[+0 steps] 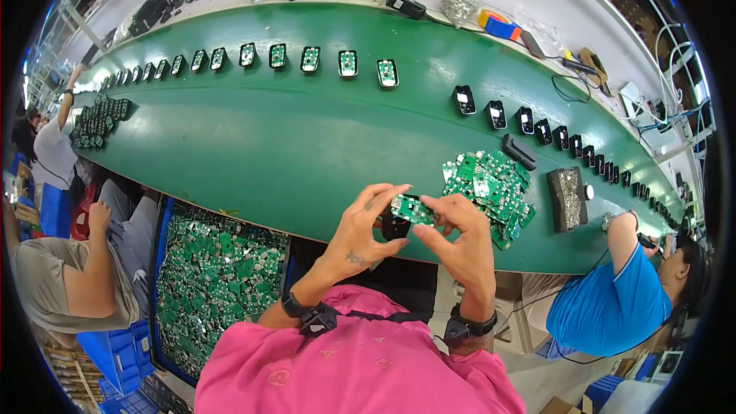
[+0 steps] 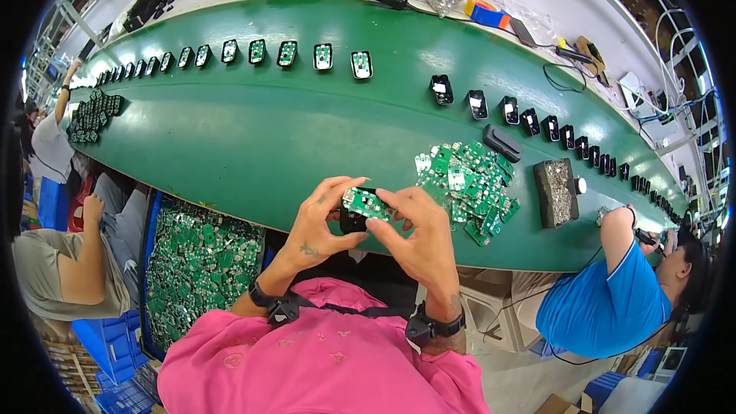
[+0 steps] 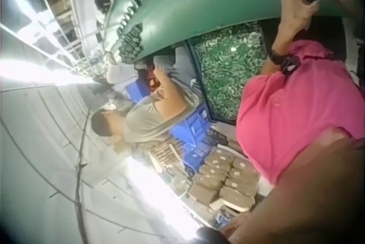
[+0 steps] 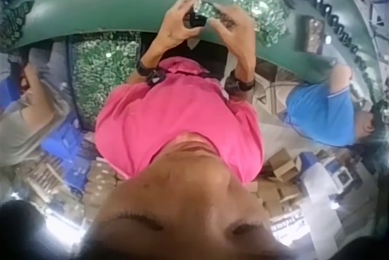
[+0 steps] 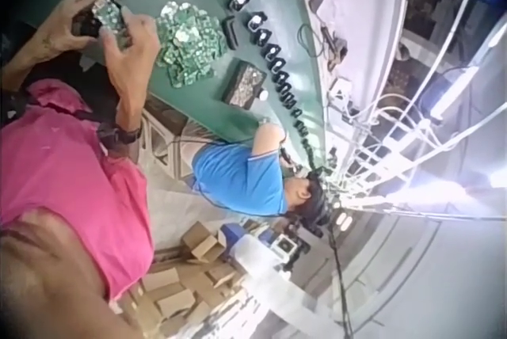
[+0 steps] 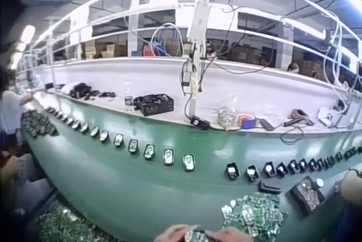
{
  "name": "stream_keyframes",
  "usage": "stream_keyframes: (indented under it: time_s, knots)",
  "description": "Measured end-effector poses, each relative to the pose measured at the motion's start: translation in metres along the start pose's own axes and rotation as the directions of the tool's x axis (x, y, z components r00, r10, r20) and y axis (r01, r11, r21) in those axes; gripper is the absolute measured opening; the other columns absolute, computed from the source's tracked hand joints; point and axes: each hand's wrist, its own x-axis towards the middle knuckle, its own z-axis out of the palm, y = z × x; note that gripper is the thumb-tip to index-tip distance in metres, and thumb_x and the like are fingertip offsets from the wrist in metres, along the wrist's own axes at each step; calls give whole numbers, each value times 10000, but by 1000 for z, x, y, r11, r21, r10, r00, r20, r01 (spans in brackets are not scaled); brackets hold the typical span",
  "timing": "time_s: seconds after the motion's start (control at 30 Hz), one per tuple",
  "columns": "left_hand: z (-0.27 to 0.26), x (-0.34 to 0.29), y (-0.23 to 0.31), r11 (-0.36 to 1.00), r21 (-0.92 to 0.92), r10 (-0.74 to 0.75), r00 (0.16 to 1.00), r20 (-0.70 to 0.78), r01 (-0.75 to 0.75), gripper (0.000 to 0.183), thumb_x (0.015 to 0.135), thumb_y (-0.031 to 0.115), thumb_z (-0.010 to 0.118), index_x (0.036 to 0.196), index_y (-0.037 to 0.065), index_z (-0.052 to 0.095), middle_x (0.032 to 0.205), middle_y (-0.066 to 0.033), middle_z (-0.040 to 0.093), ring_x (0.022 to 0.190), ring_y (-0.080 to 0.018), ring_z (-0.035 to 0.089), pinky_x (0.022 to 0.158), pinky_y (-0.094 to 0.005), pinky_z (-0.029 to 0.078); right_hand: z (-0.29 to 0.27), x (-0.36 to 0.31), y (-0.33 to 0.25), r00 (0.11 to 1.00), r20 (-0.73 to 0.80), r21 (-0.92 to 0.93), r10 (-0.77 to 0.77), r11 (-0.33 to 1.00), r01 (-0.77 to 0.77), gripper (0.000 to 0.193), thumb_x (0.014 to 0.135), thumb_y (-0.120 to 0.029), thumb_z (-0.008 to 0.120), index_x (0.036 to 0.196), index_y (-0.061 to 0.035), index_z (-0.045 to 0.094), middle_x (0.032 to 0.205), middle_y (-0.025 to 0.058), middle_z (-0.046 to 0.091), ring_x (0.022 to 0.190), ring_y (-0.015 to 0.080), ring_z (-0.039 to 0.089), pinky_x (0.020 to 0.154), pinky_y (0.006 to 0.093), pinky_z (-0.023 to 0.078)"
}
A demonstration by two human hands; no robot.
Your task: The person picks up a circuit board and a black plastic housing, fits the board into the housing by hand, and places the assembled unit onto the green workbench. They then repeat the process with another circuit board and housing.
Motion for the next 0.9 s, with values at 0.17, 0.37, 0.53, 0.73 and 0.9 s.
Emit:
stream_keyframes:
  time_s: [0.17, 0.37, 0.53, 0.73, 0.9]
  knots:
    - [-2, -1, -3, 950, -306, -63, 998, 6, 62, 816, 685, -16, 805, 1427, 37, 467, 1327, -78, 489, 1118, -171, 592, 919, -300, 539, 0, -11, 8, 995, 93, 7, -48, 999, 47, 478, 708, -58, 810, 1174, -56, 707, 904, 74, 621, 748, 164, 574, 629, 283, 466]
    - [2, -4, 0, 734, -662, -74, 987, 144, 152, 760, 797, -42, 717, 1481, 36, 395, 1281, -63, 543, 1121, -143, 568, 963, -265, 484, 13, -19, 11, 963, -53, -292, -263, 927, 237, 475, 737, -48, 801, 1199, -73, 695, 991, 97, 608, 859, 211, 617, 666, 311, 495]
    - [7, -6, -3, 779, -587, -162, 975, 150, 220, 694, 875, -48, 634, 1509, 43, 368, 1220, -51, 591, 1088, -113, 559, 948, -254, 477, 17, -20, 7, 961, -148, -212, -235, 956, 201, 386, 761, -23, 780, 1141, -55, 717, 955, 77, 587, 847, 189, 605, 660, 284, 477]
    - [18, -8, 7, 947, -315, -64, 998, 9, 64, 631, 869, -7, 620, 1471, 84, 459, 1083, -101, 655, 864, -116, 587, 757, -281, 542, 27, -20, 4, 981, -136, 204, 137, 973, -108, 183, 871, -20, 714, 1051, 13, 721, 796, 21, 580, 700, 83, 552, 627, 228, 432]
    - [19, -9, 9, 981, -182, -80, 996, -47, 71, 657, 833, 8, 645, 1460, 91, 469, 1056, -155, 690, 815, -128, 614, 684, -286, 525, 32, -23, 8, 975, -116, 378, 190, 916, -133, 127, 924, -20, 669, 1029, 30, 718, 825, -1, 609, 669, 43, 538, 569, 200, 412]
